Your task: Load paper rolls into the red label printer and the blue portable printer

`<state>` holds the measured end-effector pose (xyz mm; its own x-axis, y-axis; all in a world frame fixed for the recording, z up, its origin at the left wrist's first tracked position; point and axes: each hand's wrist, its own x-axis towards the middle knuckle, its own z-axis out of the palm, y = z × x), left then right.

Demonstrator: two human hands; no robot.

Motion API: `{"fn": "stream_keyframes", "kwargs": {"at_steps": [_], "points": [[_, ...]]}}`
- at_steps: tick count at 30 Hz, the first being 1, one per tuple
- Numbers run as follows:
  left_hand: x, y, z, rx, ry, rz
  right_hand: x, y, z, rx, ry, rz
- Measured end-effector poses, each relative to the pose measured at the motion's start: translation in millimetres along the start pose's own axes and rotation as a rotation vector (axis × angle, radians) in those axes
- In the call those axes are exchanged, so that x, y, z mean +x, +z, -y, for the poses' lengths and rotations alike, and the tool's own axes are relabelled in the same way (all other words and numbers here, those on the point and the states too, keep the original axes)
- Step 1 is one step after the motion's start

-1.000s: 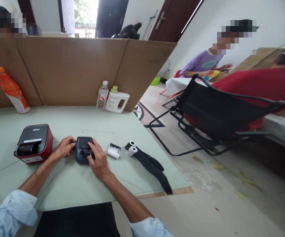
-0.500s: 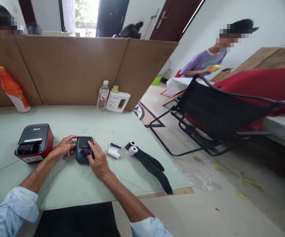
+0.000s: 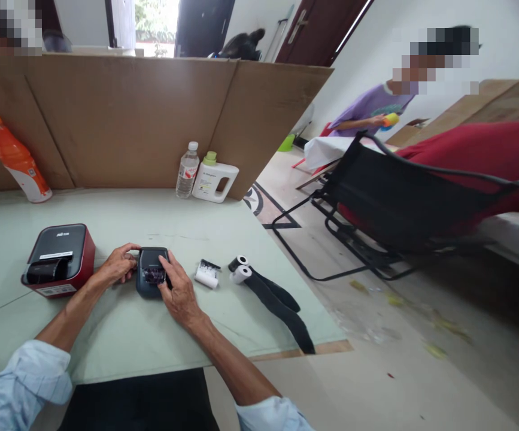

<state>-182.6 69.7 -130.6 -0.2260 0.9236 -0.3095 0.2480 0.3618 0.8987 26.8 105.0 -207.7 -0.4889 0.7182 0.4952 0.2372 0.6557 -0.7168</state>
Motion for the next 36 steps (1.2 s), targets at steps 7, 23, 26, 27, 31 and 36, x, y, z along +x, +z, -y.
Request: {"fn": "stream_keyframes", "kwargs": {"at_steps": [7, 23, 26, 27, 31, 36], "points": [[1, 1.2, 5, 0.027, 0.018, -0.015, 1, 0, 1, 0.015, 0.009, 0.005], [9, -7.7, 28, -0.086, 0.376, 0.015, 2, -3, 0, 0.029, -0.012, 0.010], [6, -7.4, 24, -0.098, 0.346, 0.039, 2, -3, 1, 0.029, -0.012, 0.015], [5, -7.4, 22, -0.099, 0.335, 0.043, 2, -3, 1, 0.031, -0.009, 0.016], [5, -5.4, 17, -0.096, 0.312, 0.028, 1, -3, 2, 0.038, -0.002, 0.018], [2, -1.4, 12, -0.049, 0.275, 0.004, 2, -4, 3, 0.026, 0.000, 0.023]]}}
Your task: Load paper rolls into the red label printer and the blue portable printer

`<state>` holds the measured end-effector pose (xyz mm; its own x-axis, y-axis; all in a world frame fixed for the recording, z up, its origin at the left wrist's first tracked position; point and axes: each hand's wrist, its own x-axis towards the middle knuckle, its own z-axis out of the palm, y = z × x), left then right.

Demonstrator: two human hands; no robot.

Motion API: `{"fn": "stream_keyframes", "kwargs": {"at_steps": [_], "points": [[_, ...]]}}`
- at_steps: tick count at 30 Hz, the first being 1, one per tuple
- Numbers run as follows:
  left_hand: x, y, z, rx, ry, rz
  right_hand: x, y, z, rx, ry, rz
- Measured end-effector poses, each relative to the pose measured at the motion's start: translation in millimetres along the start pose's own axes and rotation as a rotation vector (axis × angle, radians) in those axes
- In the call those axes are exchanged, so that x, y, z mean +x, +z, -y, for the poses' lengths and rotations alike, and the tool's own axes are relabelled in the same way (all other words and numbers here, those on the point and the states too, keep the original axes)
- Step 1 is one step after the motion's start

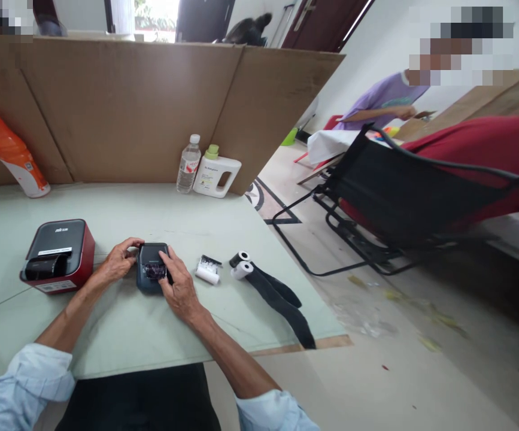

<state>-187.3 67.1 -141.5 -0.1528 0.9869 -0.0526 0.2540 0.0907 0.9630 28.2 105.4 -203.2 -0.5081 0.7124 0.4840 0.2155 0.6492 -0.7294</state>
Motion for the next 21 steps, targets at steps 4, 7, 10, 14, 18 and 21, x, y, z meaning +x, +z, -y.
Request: {"fn": "stream_keyframes", "kwargs": {"at_steps": [4, 7, 10, 14, 18, 21], "points": [[-6, -6.2, -8, 0.024, 0.042, 0.072, 0, 0, 0, 0.003, 0.003, -0.002], [-7, -12.4, -11, 0.043, 0.123, 0.133, 0, 0, -1, 0.015, -0.008, -0.007], [-4, -13.6, -10, 0.076, 0.172, 0.141, 1, -1, 0, 0.013, -0.007, -0.002], [-2, -11.3, -10, 0.133, 0.194, 0.129, 1, -1, 0, 0.013, 0.004, 0.000], [-6, -12.1, -11, 0.127, 0.177, 0.169, 1, -2, 1, 0.024, 0.000, -0.006], [-7, -13.9, -8, 0.066, 0.166, 0.191, 1, -2, 1, 0.022, -0.006, -0.012]]}}
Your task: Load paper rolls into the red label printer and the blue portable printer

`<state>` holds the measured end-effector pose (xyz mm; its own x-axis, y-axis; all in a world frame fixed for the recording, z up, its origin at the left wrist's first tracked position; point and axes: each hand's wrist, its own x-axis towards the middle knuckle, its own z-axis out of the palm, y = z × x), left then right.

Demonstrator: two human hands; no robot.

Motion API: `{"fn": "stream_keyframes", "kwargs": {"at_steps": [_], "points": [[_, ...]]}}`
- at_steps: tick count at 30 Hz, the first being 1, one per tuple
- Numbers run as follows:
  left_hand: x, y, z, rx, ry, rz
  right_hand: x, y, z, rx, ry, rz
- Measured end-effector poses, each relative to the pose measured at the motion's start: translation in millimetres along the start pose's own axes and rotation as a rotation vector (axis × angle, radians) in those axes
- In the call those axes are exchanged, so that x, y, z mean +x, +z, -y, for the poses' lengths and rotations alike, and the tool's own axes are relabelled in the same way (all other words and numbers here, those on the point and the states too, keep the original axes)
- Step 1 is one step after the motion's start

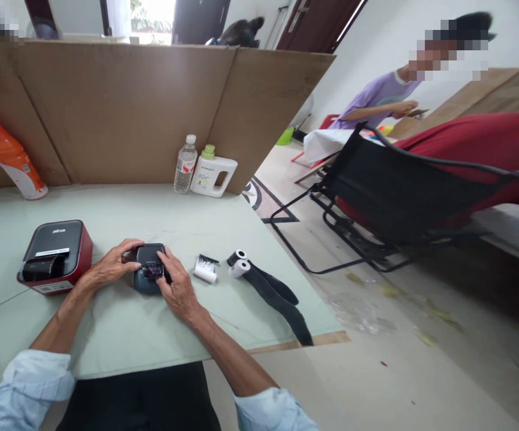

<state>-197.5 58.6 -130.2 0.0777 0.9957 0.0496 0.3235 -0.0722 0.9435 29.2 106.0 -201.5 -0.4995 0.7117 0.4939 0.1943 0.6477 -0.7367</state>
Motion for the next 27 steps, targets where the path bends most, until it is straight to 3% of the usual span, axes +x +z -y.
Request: {"fn": "stream_keyframes", "kwargs": {"at_steps": [5, 9, 15, 27], "points": [[-4, 0.3, 12, -0.090, -0.042, -0.092, 0, 1, 0, 0.013, -0.007, 0.010], [-7, 1.6, 17, -0.203, -0.112, -0.088, -1, 1, -2, 0.023, -0.008, 0.009], [-5, 4.3, 10, -0.114, -0.151, -0.154, -3, 1, -3, 0.014, -0.013, 0.017], [-6, 7.1, -2, -0.193, -0.243, -0.111, -4, 2, 0, 0.022, 0.003, 0.012]]}}
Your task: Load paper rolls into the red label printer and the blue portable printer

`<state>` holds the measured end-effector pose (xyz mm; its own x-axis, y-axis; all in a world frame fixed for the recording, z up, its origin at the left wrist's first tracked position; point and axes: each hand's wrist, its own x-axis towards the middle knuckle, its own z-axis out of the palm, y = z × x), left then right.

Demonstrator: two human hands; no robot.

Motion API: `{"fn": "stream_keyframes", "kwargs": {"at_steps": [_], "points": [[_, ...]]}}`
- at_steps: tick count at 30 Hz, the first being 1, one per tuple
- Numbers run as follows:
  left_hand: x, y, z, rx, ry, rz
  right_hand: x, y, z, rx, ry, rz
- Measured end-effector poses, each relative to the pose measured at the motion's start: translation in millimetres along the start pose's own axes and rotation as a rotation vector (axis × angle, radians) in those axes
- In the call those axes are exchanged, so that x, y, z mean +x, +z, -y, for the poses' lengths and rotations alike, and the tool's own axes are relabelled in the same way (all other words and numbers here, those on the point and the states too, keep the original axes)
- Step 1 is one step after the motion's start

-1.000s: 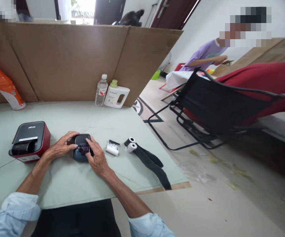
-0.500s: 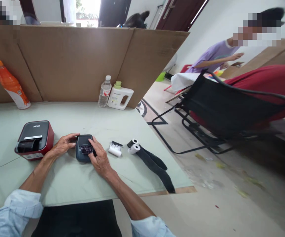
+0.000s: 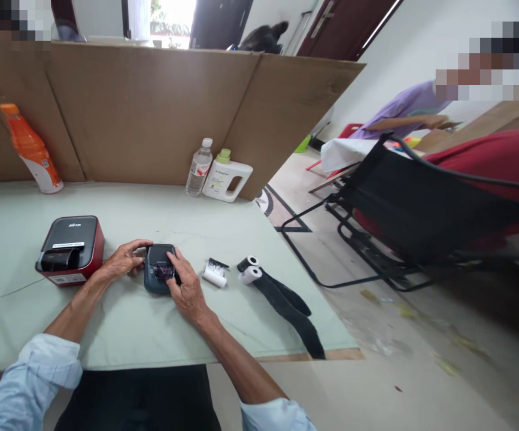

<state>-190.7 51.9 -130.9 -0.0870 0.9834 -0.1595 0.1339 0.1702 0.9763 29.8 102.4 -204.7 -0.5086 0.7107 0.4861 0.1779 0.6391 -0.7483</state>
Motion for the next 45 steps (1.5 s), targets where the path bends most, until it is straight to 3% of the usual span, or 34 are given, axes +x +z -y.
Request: {"fn": "stream_keyframes", "kwargs": {"at_steps": [14, 27, 36, 45], "points": [[7, 3.9, 9, -0.069, -0.024, -0.019, -1, -1, -2, -0.005, 0.015, 0.014], [8, 11.9, 10, 0.093, -0.028, -0.063, -2, -1, -2, -0.013, -0.001, 0.017], [-1, -4.4, 6, 0.273, 0.244, 0.036, 1, -4, 2, -0.031, -0.011, 0.001], [-4, 1.1, 3, 0.481, 0.363, -0.004, 11, -10, 14, -0.242, -0.269, -0.192]]}}
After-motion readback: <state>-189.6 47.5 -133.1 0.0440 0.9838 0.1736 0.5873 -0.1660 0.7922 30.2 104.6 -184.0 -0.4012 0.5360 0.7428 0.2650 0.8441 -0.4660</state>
